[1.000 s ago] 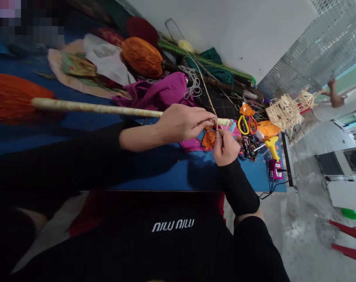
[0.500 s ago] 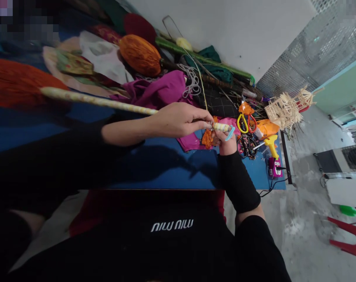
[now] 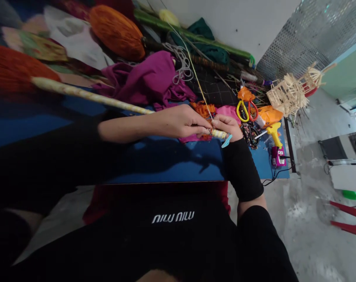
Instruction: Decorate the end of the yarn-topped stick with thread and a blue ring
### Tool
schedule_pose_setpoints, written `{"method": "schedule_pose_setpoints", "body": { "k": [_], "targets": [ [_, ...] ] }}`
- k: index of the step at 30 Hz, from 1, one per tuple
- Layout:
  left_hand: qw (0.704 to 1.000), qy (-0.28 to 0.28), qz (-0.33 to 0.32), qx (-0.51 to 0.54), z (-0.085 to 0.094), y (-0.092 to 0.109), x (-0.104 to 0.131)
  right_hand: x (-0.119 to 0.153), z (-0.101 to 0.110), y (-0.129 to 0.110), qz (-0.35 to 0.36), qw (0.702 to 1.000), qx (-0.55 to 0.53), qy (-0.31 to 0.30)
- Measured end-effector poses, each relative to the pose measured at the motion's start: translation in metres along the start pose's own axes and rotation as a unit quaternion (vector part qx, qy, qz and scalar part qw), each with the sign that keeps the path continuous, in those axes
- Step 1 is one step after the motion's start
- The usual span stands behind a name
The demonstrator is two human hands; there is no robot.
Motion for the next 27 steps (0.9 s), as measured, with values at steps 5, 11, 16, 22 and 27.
{"method": "schedule_pose_setpoints", "body": {
  "k": [5,11,16,22,27],
  "targets": [
    [0.997,-0.03,0.003,0.073,-0.006,0.004,0.001,0.011,-0.006,-0.031,0.076,0.991,0.109,-0.023],
    [0.981,-0.118,0.037,0.148,-0.022,-0.002,0.003,0.018,-0.021,-0.049,0.173,0.95,0.251,-0.066],
    [0.982,-0.112,0.046,0.145,-0.023,-0.008,0.0,0.032,-0.025,-0.067,0.254,0.879,0.403,-0.038],
    [0.994,0.012,0.061,-0.094,-0.001,-0.014,-0.003,0.059,-0.026,-0.093,0.248,0.677,0.666,0.194],
    [0.979,0.112,0.05,-0.165,0.014,-0.008,0.004,0.068,-0.036,-0.093,0.225,0.591,0.722,0.283]
  ]
}}
Point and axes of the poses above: each hand's wrist, its own x-axis away from the middle knuckle, its own z-axis out of the back of the hand, y = z × x, the point moved 10 cm from there along -x, towards the middle knuckle, and after that the axes turned 5 degrees about x, right-handed, at the moved point
